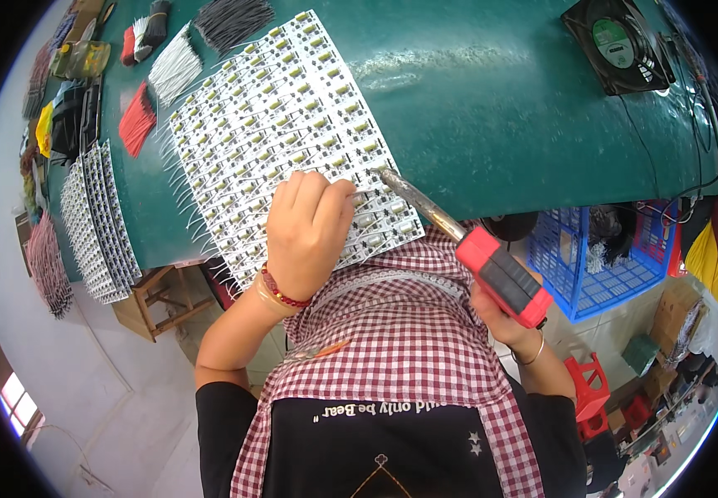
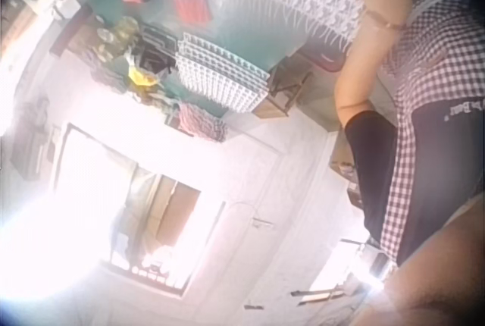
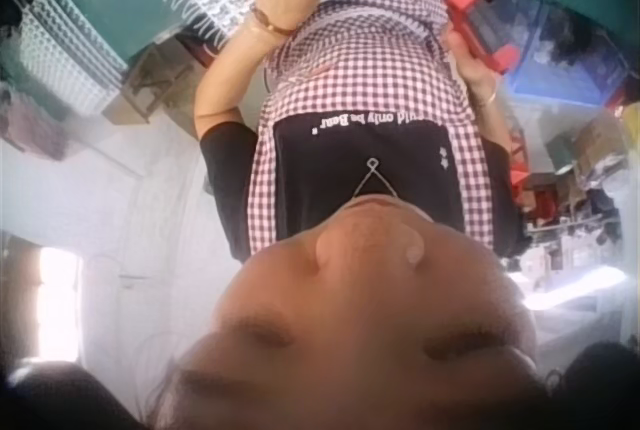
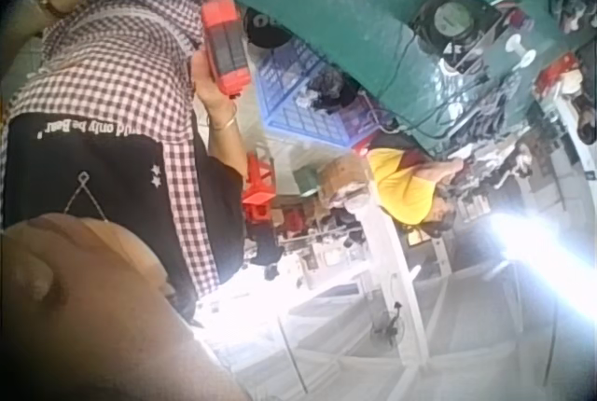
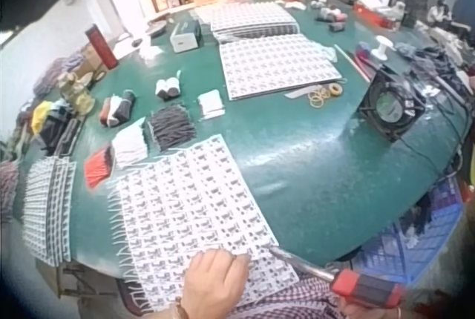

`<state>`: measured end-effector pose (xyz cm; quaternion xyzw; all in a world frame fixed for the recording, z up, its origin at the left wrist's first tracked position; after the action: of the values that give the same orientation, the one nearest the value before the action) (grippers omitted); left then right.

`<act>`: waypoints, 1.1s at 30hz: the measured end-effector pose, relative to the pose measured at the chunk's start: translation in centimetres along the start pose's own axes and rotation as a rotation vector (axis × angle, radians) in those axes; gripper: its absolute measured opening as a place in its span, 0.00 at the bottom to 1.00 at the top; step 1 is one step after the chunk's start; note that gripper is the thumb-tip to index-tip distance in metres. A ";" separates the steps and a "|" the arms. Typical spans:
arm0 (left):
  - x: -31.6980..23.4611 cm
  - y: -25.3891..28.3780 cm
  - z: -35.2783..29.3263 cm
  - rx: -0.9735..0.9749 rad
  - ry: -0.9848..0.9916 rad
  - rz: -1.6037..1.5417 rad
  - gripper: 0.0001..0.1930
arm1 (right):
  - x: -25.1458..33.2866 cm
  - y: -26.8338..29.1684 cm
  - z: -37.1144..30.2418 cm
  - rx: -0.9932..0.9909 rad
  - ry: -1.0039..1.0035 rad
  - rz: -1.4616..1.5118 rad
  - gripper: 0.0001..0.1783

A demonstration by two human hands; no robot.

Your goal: The person uses a red heat gun to apply heat to a white LED strip panel on a green workbench. They repeatedly move the heat gun across the surface of the panel, focusing on specific areas while holding the panel steady with their left hand. The task involves heating the strip, likely to activate adhesive or secure components, and continues throughout the clip.

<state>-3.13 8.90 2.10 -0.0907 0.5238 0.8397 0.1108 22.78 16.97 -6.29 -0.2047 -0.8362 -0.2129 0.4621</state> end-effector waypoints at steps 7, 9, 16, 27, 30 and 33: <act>-0.6 0.1 0.4 0.028 -0.046 0.054 0.10 | -1.5 0.1 0.2 -0.015 -0.048 0.059 0.12; -0.6 0.2 0.6 0.037 -0.048 0.054 0.11 | -1.3 0.1 0.4 -0.011 -0.065 0.043 0.12; -0.6 -0.2 0.4 0.051 -0.063 0.026 0.11 | -0.4 0.3 0.7 -0.047 -0.007 -0.065 0.10; -0.7 0.1 0.9 0.042 -0.044 0.006 0.12 | 0.2 0.9 0.2 -0.075 0.038 -0.038 0.11; -0.7 0.0 0.9 0.043 -0.044 0.022 0.11 | 0.1 0.8 0.2 -0.057 0.021 -0.009 0.11; -0.9 0.0 1.0 0.074 -0.074 0.117 0.10 | 0.7 0.5 0.4 -0.055 0.018 0.015 0.11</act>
<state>-2.29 9.65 2.81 -0.0246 0.5545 0.8276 0.0842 22.45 17.72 -5.74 -0.2217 -0.8242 -0.2342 0.4656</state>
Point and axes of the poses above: each hand's wrist, its own z-axis towards the middle knuckle, its own y-axis out of the back of the hand, x = y × z, the point moved 9 cm from there along z, towards the middle knuckle, and after that the axes turned 14 degrees about -y, right-handed, at the moved point
